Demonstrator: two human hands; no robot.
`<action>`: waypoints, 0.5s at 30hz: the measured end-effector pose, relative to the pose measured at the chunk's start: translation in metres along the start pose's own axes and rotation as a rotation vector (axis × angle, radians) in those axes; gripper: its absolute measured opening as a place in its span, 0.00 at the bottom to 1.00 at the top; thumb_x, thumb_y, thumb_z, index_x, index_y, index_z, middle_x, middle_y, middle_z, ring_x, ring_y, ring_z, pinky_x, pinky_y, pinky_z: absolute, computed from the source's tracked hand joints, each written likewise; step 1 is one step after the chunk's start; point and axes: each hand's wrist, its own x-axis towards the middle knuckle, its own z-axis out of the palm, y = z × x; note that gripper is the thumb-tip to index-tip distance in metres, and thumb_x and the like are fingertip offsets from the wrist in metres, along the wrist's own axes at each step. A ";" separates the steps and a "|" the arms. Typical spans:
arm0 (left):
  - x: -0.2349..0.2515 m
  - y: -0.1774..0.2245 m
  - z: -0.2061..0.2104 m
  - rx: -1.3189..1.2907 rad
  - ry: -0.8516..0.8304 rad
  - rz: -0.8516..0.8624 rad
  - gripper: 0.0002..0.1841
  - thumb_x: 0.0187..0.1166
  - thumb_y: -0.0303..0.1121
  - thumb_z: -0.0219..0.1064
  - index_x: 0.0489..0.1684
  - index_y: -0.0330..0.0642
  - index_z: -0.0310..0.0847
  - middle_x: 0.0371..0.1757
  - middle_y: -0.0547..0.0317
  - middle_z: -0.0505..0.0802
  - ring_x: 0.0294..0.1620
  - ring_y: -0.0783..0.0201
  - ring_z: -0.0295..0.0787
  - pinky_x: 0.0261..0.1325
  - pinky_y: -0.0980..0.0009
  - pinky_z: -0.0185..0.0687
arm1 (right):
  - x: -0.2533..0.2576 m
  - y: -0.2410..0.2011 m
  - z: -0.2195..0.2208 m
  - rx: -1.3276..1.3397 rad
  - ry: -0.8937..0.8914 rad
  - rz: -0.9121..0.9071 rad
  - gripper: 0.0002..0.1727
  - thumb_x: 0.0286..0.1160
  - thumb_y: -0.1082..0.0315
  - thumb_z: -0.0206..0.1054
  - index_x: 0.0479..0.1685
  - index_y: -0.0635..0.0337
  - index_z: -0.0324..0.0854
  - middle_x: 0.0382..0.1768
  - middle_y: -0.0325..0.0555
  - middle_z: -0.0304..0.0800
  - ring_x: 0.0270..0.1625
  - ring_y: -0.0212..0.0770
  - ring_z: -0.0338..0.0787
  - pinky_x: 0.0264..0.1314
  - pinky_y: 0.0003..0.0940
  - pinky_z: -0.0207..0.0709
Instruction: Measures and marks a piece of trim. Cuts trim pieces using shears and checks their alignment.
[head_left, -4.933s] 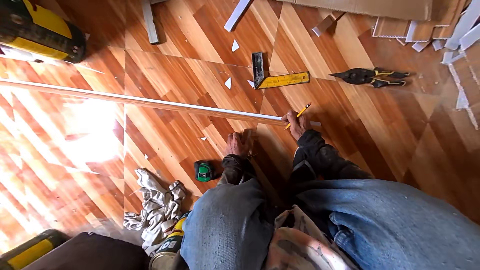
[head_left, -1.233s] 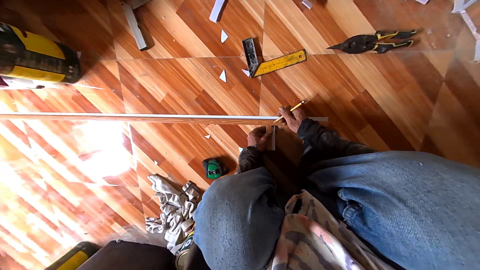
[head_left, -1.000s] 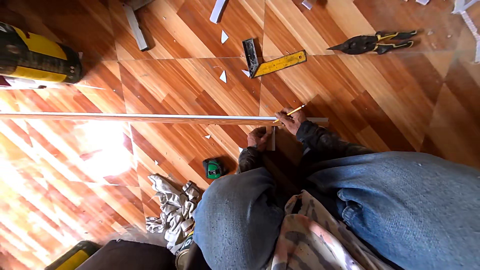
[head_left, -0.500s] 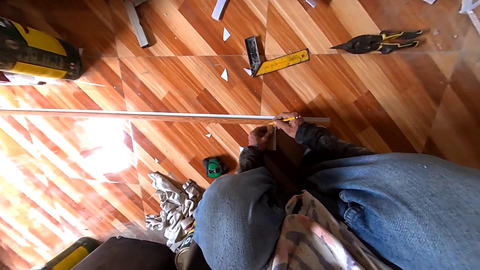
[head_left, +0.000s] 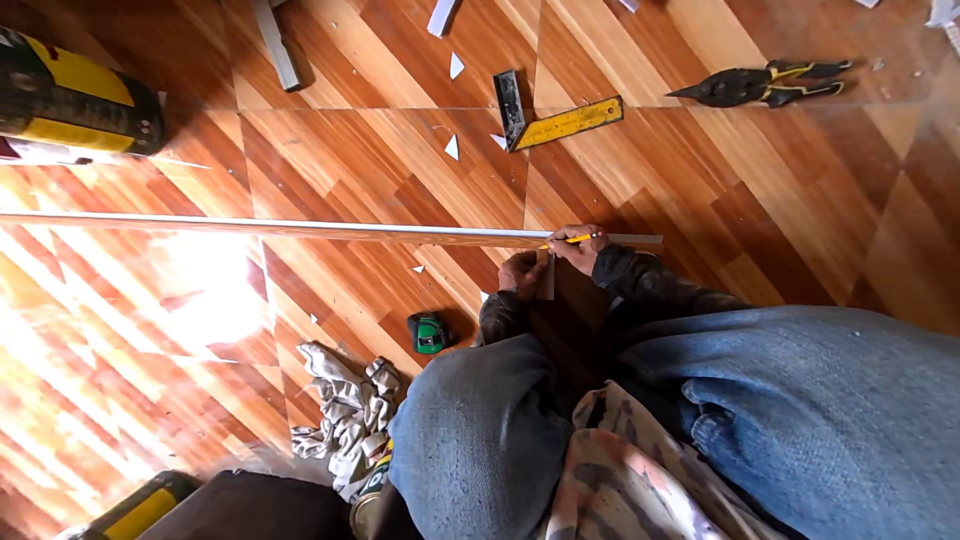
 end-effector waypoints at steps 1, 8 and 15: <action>0.000 -0.001 0.000 0.004 0.001 0.001 0.21 0.75 0.38 0.78 0.61 0.34 0.85 0.43 0.46 0.97 0.41 0.57 0.96 0.55 0.54 0.91 | 0.000 0.000 0.000 0.000 -0.001 0.001 0.12 0.80 0.64 0.67 0.47 0.64 0.91 0.38 0.50 0.96 0.39 0.41 0.94 0.53 0.44 0.88; -0.001 0.003 -0.001 0.017 -0.004 -0.013 0.21 0.75 0.38 0.78 0.61 0.34 0.84 0.42 0.47 0.97 0.41 0.57 0.96 0.55 0.54 0.91 | -0.001 -0.002 -0.001 -0.004 -0.016 0.013 0.13 0.81 0.64 0.66 0.49 0.65 0.90 0.39 0.52 0.96 0.40 0.42 0.95 0.54 0.45 0.87; 0.001 -0.001 0.000 0.004 -0.004 -0.008 0.21 0.75 0.37 0.78 0.61 0.34 0.85 0.44 0.46 0.97 0.42 0.57 0.97 0.56 0.54 0.91 | -0.001 -0.001 0.000 -0.003 -0.001 0.019 0.13 0.81 0.64 0.66 0.49 0.64 0.91 0.39 0.51 0.96 0.40 0.42 0.95 0.55 0.45 0.87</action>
